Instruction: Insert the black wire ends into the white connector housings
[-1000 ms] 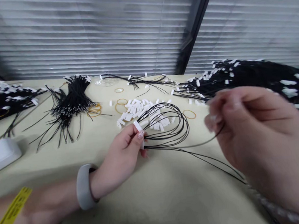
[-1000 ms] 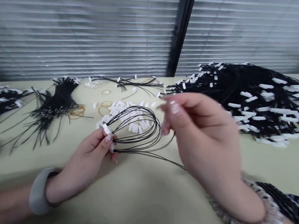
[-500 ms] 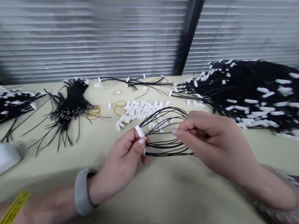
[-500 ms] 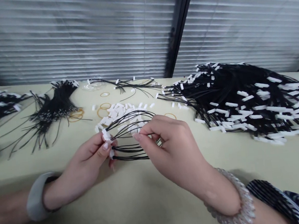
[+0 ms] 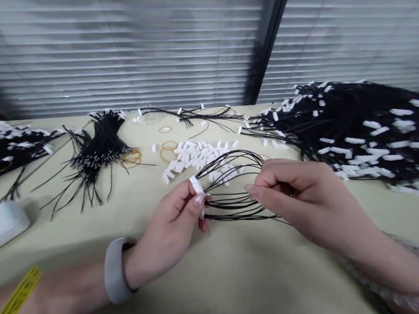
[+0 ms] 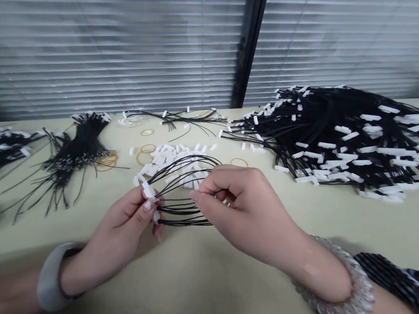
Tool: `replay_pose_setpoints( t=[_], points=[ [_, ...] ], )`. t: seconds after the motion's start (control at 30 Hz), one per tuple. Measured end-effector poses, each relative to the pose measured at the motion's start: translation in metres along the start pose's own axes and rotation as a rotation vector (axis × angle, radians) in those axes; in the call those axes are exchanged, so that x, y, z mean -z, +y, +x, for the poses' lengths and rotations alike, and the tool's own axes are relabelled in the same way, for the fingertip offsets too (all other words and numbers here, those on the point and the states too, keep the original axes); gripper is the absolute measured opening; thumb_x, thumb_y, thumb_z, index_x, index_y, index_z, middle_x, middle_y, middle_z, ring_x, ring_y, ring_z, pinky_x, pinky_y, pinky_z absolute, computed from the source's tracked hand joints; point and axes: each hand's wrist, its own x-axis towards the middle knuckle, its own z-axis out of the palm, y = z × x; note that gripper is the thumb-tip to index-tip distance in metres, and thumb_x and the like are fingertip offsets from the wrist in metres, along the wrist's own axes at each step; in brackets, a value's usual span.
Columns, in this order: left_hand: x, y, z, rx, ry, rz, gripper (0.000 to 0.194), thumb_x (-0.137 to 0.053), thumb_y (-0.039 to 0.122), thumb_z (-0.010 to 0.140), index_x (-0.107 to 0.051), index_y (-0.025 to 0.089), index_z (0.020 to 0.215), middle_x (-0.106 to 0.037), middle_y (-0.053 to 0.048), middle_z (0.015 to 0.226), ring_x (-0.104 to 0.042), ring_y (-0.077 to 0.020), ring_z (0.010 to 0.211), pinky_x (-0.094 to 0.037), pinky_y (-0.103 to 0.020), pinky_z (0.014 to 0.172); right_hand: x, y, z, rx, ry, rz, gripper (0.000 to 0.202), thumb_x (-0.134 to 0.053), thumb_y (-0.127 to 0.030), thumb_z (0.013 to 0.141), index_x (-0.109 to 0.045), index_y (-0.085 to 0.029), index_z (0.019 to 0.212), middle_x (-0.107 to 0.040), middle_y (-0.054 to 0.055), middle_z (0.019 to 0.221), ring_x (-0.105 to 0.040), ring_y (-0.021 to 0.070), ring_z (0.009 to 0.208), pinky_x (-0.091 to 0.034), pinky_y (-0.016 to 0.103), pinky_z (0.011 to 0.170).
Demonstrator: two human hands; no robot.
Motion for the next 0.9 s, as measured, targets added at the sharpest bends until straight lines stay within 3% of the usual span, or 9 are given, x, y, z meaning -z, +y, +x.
replay_pose_setpoints(
  t=[0.47,0.7,0.9],
  points=[
    [0.0,0.0012,0.0001,-0.006,-0.04,0.003,0.018,-0.041,0.031,0.088,-0.046,0.017,0.077,-0.046,0.003,0.066,-0.048,-0.0087,0.056,-0.043,-0.022,0.053,0.0,0.0008,0.0013,-0.108,-0.025,0.073,0.025,-0.055,-0.025,0.077,-0.051,-0.015,0.054,-0.043,-0.003,0.051,-0.035,0.0061,0.048,-0.028,0.019,0.042],
    [-0.0001,0.0001,-0.001,0.01,-0.079,0.013,0.018,-0.039,0.029,0.089,-0.045,0.017,0.077,-0.045,0.004,0.066,-0.048,-0.0081,0.056,-0.045,-0.021,0.054,0.0059,0.006,0.0041,-0.188,-0.194,0.185,0.022,-0.054,-0.024,0.077,-0.052,-0.016,0.056,-0.041,-0.003,0.051,-0.034,0.0061,0.048,-0.027,0.019,0.042],
    [-0.0001,0.0009,-0.0018,0.006,-0.089,0.026,0.017,-0.039,0.027,0.089,-0.044,0.018,0.076,-0.045,0.004,0.064,-0.048,-0.0081,0.056,-0.044,-0.021,0.053,0.0065,0.0075,0.0051,-0.225,-0.206,0.224,0.02,-0.056,-0.027,0.075,-0.056,-0.017,0.058,-0.042,-0.003,0.051,-0.034,0.0068,0.048,-0.027,0.02,0.042]
  ],
)
